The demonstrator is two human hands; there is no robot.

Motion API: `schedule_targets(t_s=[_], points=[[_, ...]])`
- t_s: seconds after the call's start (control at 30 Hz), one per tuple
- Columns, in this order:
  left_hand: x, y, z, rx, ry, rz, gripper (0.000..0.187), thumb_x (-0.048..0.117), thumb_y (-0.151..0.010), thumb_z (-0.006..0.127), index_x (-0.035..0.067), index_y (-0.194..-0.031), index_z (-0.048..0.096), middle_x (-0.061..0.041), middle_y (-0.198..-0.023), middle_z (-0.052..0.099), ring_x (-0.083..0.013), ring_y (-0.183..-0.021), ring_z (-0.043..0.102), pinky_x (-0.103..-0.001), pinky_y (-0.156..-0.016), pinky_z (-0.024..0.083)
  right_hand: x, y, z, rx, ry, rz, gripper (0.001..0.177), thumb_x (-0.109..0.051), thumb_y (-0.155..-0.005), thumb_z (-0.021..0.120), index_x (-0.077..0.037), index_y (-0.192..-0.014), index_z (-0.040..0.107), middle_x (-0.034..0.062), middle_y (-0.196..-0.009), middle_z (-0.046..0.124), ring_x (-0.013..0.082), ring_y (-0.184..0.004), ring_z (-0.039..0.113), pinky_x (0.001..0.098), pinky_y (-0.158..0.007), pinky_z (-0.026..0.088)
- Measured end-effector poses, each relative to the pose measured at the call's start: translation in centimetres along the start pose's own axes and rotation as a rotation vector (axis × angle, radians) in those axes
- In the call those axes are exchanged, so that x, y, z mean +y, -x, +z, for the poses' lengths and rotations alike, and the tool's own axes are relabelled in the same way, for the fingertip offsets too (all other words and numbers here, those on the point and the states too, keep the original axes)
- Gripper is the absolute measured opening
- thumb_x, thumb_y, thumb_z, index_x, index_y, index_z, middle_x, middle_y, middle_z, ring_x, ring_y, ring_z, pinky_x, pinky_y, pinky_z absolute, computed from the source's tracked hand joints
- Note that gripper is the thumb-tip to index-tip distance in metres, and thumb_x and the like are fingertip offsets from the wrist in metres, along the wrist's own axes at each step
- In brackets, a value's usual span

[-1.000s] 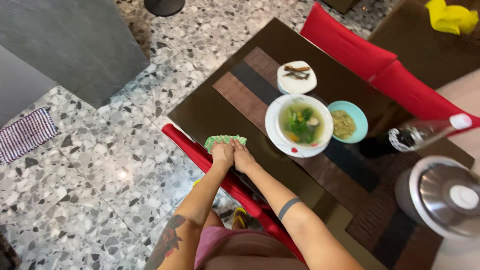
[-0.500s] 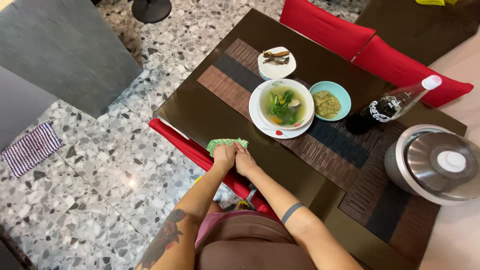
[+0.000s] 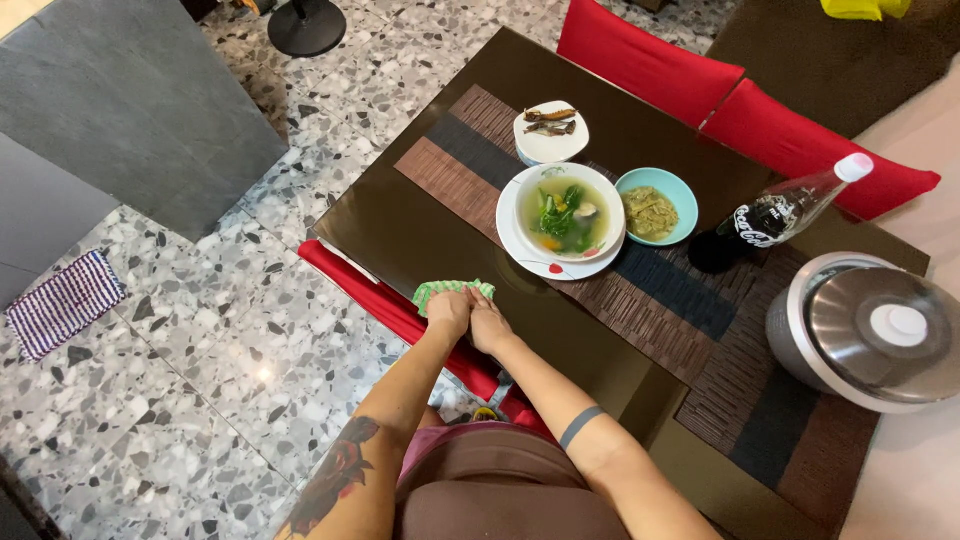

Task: The person wipes a dark dining table surface with a green cloth while seated. Bowls of food, a bottle, and a rice cooker remain on the table throughout the clip.

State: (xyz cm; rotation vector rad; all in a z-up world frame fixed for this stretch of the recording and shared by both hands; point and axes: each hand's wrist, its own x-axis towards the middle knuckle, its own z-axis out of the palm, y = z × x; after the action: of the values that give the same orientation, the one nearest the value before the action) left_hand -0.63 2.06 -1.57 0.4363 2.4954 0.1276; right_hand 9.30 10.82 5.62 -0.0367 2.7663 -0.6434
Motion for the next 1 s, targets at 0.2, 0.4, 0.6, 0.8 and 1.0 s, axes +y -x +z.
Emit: schedule_targets(t_s=[0.2,0.4,0.6,0.8,1.0], points=[[-0.1,0.1,-0.2,-0.020,-0.038,0.069,0.067,0.028,-0.112,0.010,0.002,-0.132,0.068,-0.024,-0.132,0.067,-0.0541,-0.133,0.052,-0.065,-0.093,0.050,0.3,-0.1,0.1,0.011,-0.028,-0.017,0.082,-0.009,-0.082,0.058,0.011,-0.155,0.026,0.0210,-0.169,0.010,0.0307,-0.155,0.020,0.0404,-0.129,0.022],[0.2,2.1,-2.0,-0.012,-0.077,0.101,0.060,0.024,-0.111,0.017,0.002,-0.129,0.070,-0.024,-0.129,0.068,-0.0557,-0.131,0.053,-0.066,-0.087,0.052,0.5,-0.3,0.4,0.003,-0.071,-0.017,0.088,-0.009,-0.080,0.060,0.010,-0.157,0.021,0.0206,-0.169,0.009,0.0317,-0.156,0.018,0.0393,-0.130,0.020],[0.4,3.0,-2.8,-0.017,-0.095,0.096,0.061,0.019,-0.110,0.015,0.003,-0.128,0.071,-0.023,-0.130,0.069,-0.0502,-0.131,0.056,-0.066,-0.088,0.052,-0.9,1.0,-1.3,0.002,-0.108,-0.003,0.085,-0.007,-0.081,0.056,0.010,-0.157,0.021,0.0197,-0.170,0.008,0.0315,-0.155,0.019,0.0401,-0.130,0.020],[0.2,2.5,-2.6,0.002,-0.052,0.082,0.064,0.026,-0.112,0.013,0.004,-0.132,0.069,-0.023,-0.130,0.068,-0.0504,-0.132,0.055,-0.067,-0.091,0.051,-0.7,0.7,-0.9,-0.015,-0.038,0.013,0.086,-0.008,-0.078,0.057,0.011,-0.155,0.024,0.0197,-0.170,0.009,0.0291,-0.156,0.018,0.0390,-0.130,0.020],[0.3,2.3,-2.3,0.008,-0.045,0.066,0.071,0.031,-0.112,0.007,0.005,-0.130,0.070,-0.023,-0.130,0.068,-0.0506,-0.132,0.055,-0.065,-0.091,0.051,-1.6,0.7,-1.9,-0.085,-0.106,0.103,0.100,-0.008,-0.072,0.063,0.009,-0.159,0.016,0.0142,-0.171,0.003,0.0388,-0.153,0.020,0.0427,-0.129,0.022]])
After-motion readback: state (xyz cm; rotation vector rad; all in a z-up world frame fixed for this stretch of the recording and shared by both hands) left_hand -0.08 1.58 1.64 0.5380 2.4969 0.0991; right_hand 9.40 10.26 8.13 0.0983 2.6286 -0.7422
